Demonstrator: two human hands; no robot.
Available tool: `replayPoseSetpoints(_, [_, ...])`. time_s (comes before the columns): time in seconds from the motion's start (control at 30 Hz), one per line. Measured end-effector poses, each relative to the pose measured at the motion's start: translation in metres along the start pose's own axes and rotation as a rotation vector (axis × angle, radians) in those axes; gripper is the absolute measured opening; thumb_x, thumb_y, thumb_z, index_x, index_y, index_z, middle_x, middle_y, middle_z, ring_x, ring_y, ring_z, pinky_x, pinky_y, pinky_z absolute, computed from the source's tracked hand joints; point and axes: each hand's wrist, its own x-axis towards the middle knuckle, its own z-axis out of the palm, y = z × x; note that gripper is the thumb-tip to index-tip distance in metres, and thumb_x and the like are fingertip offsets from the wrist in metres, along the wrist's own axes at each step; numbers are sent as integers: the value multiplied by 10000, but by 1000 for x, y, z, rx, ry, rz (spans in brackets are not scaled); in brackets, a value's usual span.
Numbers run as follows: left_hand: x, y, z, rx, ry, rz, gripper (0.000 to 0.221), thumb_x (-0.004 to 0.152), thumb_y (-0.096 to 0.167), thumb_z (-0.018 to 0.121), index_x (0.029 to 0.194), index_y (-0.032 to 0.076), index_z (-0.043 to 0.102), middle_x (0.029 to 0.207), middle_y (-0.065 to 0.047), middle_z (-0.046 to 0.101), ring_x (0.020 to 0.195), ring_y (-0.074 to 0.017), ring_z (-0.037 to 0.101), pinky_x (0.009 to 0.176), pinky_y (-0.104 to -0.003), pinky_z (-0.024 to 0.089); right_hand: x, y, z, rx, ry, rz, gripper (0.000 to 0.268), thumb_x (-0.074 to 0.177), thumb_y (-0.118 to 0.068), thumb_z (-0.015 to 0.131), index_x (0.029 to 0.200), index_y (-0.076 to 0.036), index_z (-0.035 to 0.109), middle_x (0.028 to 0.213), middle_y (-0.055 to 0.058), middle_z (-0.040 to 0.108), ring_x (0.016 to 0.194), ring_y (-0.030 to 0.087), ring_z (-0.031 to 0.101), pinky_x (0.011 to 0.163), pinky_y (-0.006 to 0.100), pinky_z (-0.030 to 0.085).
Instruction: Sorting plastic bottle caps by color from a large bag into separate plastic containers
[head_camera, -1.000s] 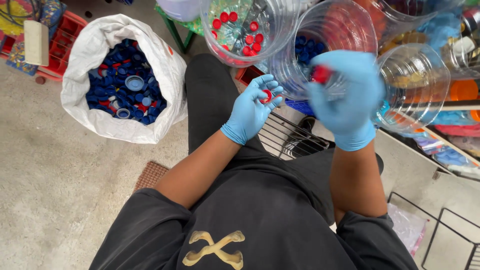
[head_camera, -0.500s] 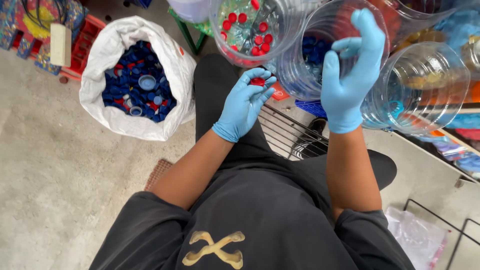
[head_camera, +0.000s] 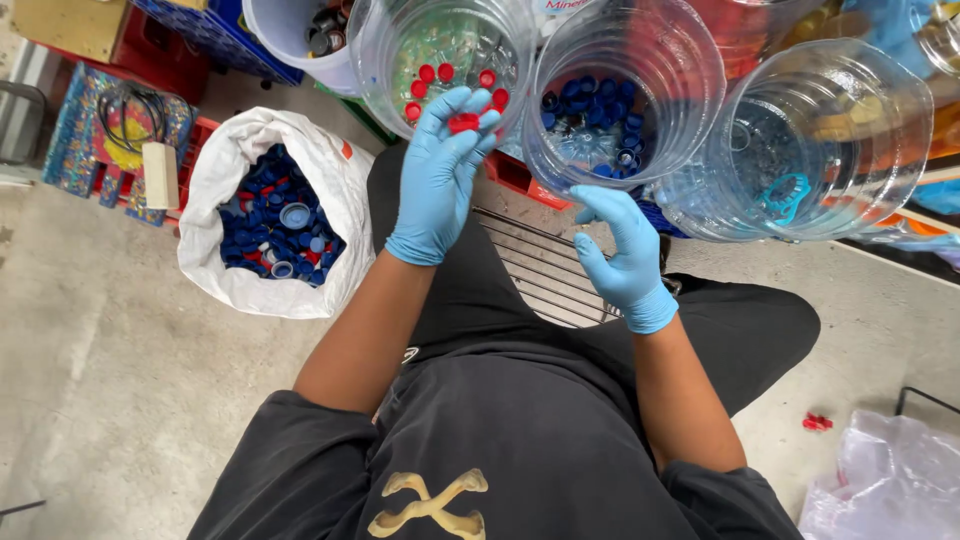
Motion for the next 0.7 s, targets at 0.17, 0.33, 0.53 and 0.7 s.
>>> replayPoseSetpoints(0.17, [7,40,39,502,-112,387,425,984,-124,524,1345,85,605,1440,-114,590,1292,-225,632,1190,-371,514,-23,15,-11,13,45,31,325,1072,-156,552,1363,-19,598,1262,152,665,958,246,676,966,416,559])
replayPoseSetpoints(0.33, [32,56,51,869,-187,607,370,1016,-94,511,1315,105,600,1474,-126,537,1459,-266,490,1289,-413,407,-35,17,-18,59,81,77,328,1068,-149,542,1365,-22,601,1270,150,666,937,251,675,929,413,568])
replayPoseSetpoints(0.53, [70,33,-17,1501,-246,335,631,965,58,580,1576,123,436,1686,-182,191,1582,-408,97,1306,-569,182,-42,13,-26,57,81,93,338,1072,-158,553,1375,-15,593,1290,159,653,960,254,668,958,417,568])
replayPoseSetpoints(0.7, [47,63,-45,1449,-188,458,592,1031,57,626,1586,108,428,1693,-110,234,1605,-340,189,1348,-543,201,-47,14,-29,54,81,170,333,1089,-172,530,1367,2,590,1291,165,649,944,260,668,904,378,550])
